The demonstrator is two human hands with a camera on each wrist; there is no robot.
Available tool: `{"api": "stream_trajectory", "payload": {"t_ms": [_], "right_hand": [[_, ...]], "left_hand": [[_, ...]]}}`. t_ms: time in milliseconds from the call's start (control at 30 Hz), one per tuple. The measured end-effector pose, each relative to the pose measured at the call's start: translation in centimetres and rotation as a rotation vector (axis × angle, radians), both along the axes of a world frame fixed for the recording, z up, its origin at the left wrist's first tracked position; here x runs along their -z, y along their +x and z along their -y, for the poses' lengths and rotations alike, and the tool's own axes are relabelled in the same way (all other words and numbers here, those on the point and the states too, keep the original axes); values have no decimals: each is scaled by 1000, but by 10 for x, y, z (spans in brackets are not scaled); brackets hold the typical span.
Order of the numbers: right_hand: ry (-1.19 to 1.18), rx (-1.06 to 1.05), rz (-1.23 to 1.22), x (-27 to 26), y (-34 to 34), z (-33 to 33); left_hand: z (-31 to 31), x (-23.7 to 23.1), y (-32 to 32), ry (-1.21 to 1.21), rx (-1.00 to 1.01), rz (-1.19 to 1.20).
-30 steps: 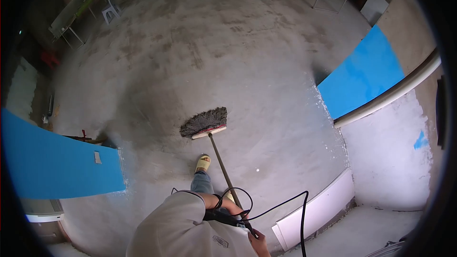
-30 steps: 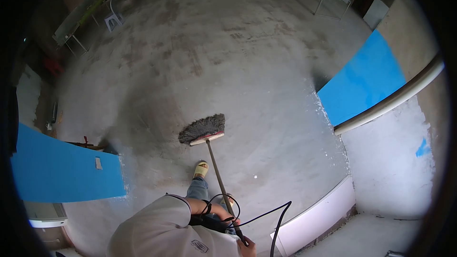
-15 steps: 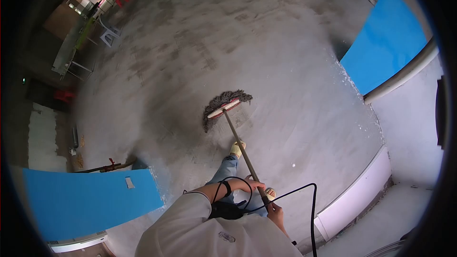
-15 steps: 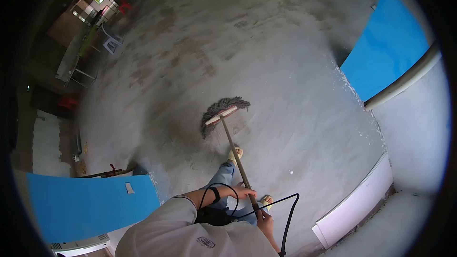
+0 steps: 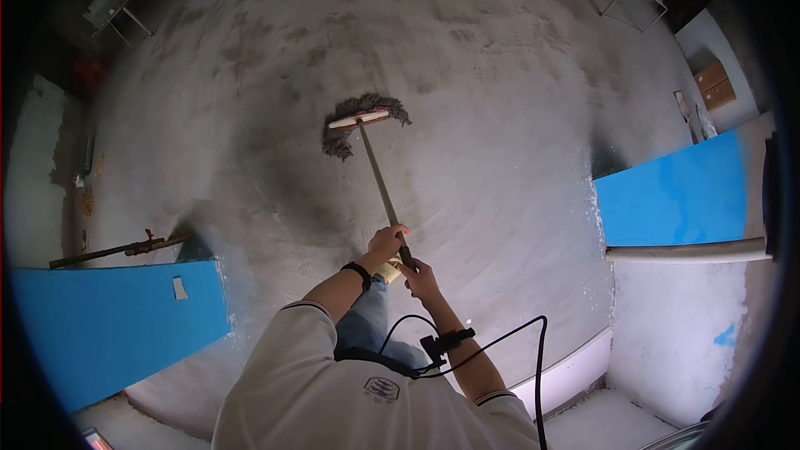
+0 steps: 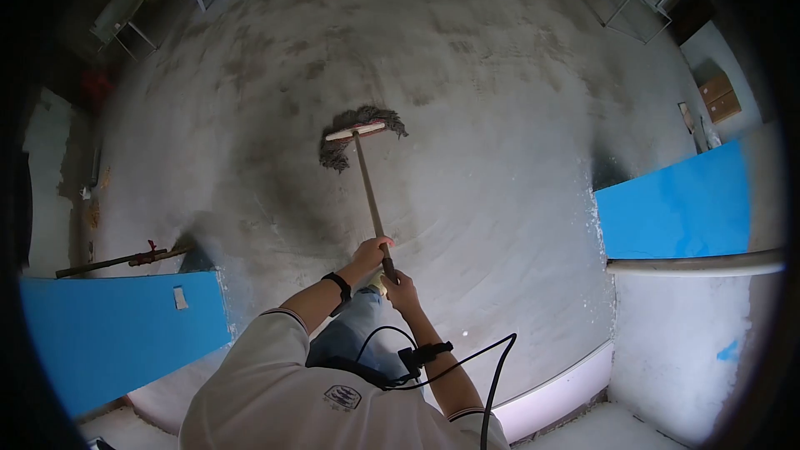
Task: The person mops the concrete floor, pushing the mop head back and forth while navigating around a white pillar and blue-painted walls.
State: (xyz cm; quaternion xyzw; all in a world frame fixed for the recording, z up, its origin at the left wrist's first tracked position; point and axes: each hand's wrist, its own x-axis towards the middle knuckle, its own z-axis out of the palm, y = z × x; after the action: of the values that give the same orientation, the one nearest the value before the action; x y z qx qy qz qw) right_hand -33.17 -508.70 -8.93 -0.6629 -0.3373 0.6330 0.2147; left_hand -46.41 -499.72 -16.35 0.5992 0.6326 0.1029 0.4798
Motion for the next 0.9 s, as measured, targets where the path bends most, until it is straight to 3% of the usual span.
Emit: {"api": "stream_trajectory", "payload": {"t_ms": [67,133,200,267,333,433,533,667,733,767,833,867,900], "right_hand": [[-26,-15,-31,-10,13,1],[-37,-41,-4,-9,29,23],[11,-82,22,14,47,58],[-139,-122,73,3,61,93],[-174,-70,38,-23,71,129],[-199,5,-99,-6,104,200],[-167,2,65,-25,127,267],[134,-50,55,31,174,392],[103,-258,294,93,192,464],[112,-133,208,92,196,494],[129,3,114,69,198,511],[55,20,232,47,192,506],[-31,39,340,18,178,495]], "left_hand": [[4,-2,8,54,4,13],[20,-16,25,23,102,-160],[46,-17,38,24,139,-153],[72,-16,50,24,296,-208],[102,3,62,28,349,-201],[154,17,88,-2,439,-204],[213,15,119,-95,528,-214],[309,15,149,-21,830,-89],[349,-9,160,-330,812,14],[365,-1,162,-474,794,142],[377,8,162,-729,721,363],[377,6,157,-850,668,449],[376,14,150,-813,659,576]]}}
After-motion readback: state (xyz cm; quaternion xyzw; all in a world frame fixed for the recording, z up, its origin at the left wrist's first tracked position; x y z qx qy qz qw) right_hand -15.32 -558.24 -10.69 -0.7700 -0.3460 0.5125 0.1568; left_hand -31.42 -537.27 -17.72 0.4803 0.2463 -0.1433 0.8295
